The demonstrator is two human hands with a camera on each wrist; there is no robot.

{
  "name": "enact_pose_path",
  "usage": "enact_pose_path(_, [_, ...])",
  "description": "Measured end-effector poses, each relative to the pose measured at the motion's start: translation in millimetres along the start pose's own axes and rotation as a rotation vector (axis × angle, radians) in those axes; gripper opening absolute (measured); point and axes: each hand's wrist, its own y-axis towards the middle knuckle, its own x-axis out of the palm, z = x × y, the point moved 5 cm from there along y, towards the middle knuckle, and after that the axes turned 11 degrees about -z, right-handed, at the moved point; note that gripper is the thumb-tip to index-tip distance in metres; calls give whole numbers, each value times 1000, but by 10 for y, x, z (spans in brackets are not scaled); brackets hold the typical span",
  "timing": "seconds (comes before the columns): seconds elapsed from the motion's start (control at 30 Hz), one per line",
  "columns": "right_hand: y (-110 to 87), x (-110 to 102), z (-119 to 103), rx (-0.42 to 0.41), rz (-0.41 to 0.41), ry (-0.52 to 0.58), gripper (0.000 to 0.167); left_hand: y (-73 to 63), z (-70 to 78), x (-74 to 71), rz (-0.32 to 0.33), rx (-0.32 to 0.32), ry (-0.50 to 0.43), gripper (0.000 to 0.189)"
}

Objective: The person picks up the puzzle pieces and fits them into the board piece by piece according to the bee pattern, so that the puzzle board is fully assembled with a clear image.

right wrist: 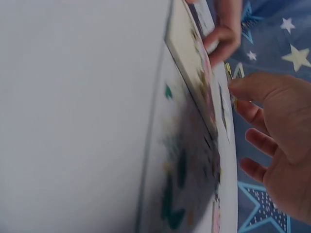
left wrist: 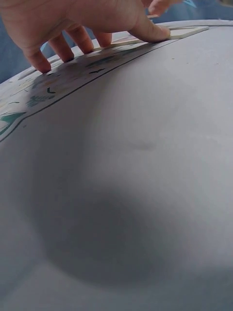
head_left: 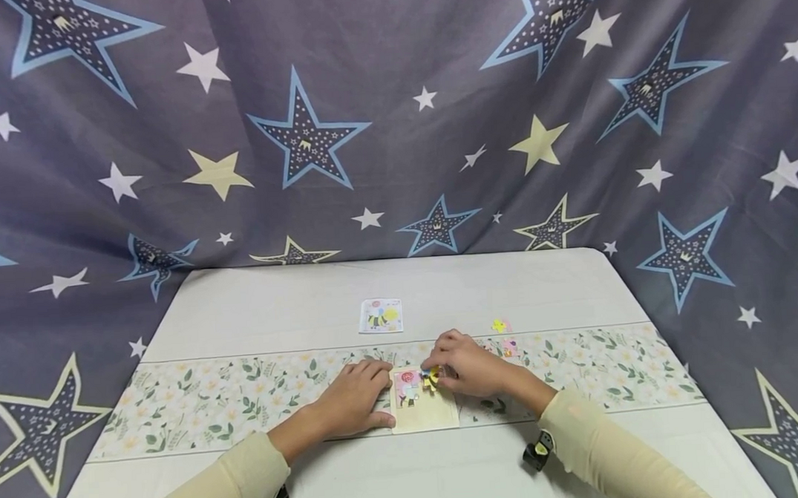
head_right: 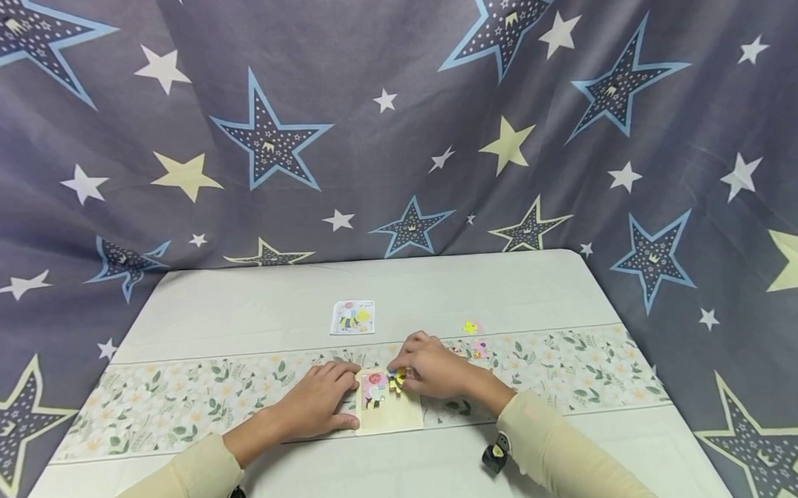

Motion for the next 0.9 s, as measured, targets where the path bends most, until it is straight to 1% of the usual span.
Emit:
enact_pose_path(0.1, [24, 47, -81, -19, -23, -8, 28, 2, -1, 3, 0, 1, 1, 55])
enact_pose_path(0.27, [45, 110, -162, -36, -29, -30, 29, 7, 1, -3, 1, 5, 8, 55])
enact_pose_path(0.43, [68, 169, -186, -25, -63, -57, 28, 9, -4, 2, -6, 5, 7, 55])
enact_pose_path(0.57, [69, 202, -187, -25, -65, -74, 27, 11, -7, 8, -8, 6, 3, 55])
enact_pose_path(0.67, [67, 210, -195, -23, -62, -71, 26, 10, -6, 10, -6, 7, 8, 55])
enact_pose_path(0.9, [83, 217, -202, -1, -87, -53, 26, 7, 5, -3, 2, 5, 17, 55])
